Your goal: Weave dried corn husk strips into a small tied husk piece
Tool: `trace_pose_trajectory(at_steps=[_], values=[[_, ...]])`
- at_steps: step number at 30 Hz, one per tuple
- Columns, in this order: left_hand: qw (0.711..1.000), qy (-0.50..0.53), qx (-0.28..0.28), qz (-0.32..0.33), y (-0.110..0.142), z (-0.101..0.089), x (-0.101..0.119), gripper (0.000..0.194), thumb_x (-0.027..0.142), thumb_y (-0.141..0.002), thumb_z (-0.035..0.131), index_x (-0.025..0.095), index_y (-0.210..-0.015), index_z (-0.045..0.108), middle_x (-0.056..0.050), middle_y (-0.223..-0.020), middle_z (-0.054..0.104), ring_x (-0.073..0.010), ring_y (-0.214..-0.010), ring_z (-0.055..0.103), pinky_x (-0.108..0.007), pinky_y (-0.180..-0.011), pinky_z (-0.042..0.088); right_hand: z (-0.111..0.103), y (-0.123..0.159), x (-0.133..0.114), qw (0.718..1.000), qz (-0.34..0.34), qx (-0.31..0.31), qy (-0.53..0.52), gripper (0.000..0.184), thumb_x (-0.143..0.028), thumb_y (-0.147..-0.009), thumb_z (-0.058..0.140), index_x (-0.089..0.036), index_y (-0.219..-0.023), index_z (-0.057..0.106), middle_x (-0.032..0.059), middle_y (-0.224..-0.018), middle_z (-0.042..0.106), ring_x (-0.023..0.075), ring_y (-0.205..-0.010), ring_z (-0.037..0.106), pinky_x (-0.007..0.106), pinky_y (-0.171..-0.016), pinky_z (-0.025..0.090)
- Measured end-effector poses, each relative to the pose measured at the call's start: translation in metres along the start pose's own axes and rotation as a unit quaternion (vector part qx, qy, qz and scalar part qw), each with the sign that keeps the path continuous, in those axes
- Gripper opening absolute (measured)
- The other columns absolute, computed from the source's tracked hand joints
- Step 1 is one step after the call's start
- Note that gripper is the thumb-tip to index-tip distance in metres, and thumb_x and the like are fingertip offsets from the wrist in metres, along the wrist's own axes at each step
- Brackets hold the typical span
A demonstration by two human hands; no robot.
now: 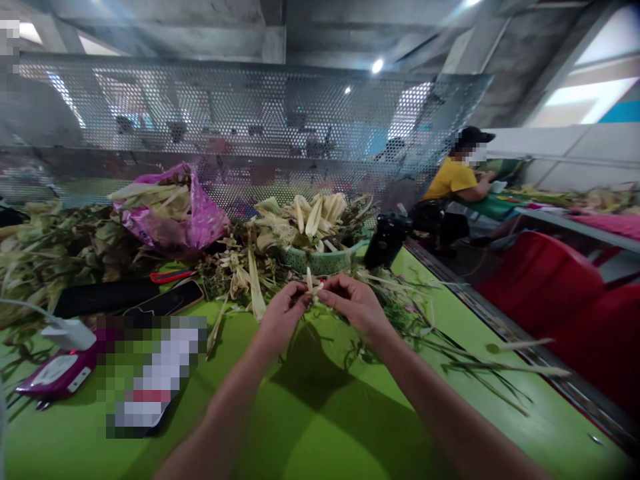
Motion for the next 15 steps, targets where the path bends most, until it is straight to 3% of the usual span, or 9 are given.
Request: trace_pose_trajectory(at_steps=[6,10,15], values=[[0.999,-0.048,0.0,0.0,0.001,0.001,-0.005,0.019,0.034,-0.083,0.051,0.018,-0.091,0.058,-0.001,-0.079,0.057,-0.0139,-0.073,0.049,-0.024,-0.069,0.038,-0.002,0.003,-0.005,0.987,-0.09,0.055,0.12,0.016,-0.035,-0.075,0.066,-0.02,-0.073,0.064,0.0003,-0.067,0.058,0.0157,-0.063,0.052,0.027,-0.06,0.04],[0.998,-0.059,-0.019,0.005,0.002,0.005,-0.004,0.015,0.032,-0.085,0.049,0.019,-0.087,0.055,0.001,-0.076,0.053,-0.0132,-0.071,0.045,-0.024,-0.066,0.036,0.0,0.004,-0.012,0.968,-0.167,0.036,0.184,0.008,-0.026,-0.08,0.062,-0.021,-0.075,0.064,0.0016,-0.074,0.059,0.0175,-0.071,0.056,0.028,-0.067,0.041],[0.998,-0.055,-0.031,0.019,0.005,0.005,-0.002,0.009,0.025,-0.086,0.045,0.02,-0.083,0.052,0.002,-0.074,0.045,-0.0127,-0.071,0.039,-0.024,-0.065,0.033,0.002,0.007,-0.019,0.962,-0.191,0.017,0.195,0.011,-0.025,-0.083,0.06,-0.02,-0.074,0.06,0.0028,-0.076,0.057,0.0183,-0.073,0.054,0.029,-0.069,0.042]])
Point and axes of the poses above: each hand's wrist, its own y-axis away from the middle knuckle, its own z-axis out of the palm, x = y × z, the point moved 5 cm from there along -y, towards the middle knuckle
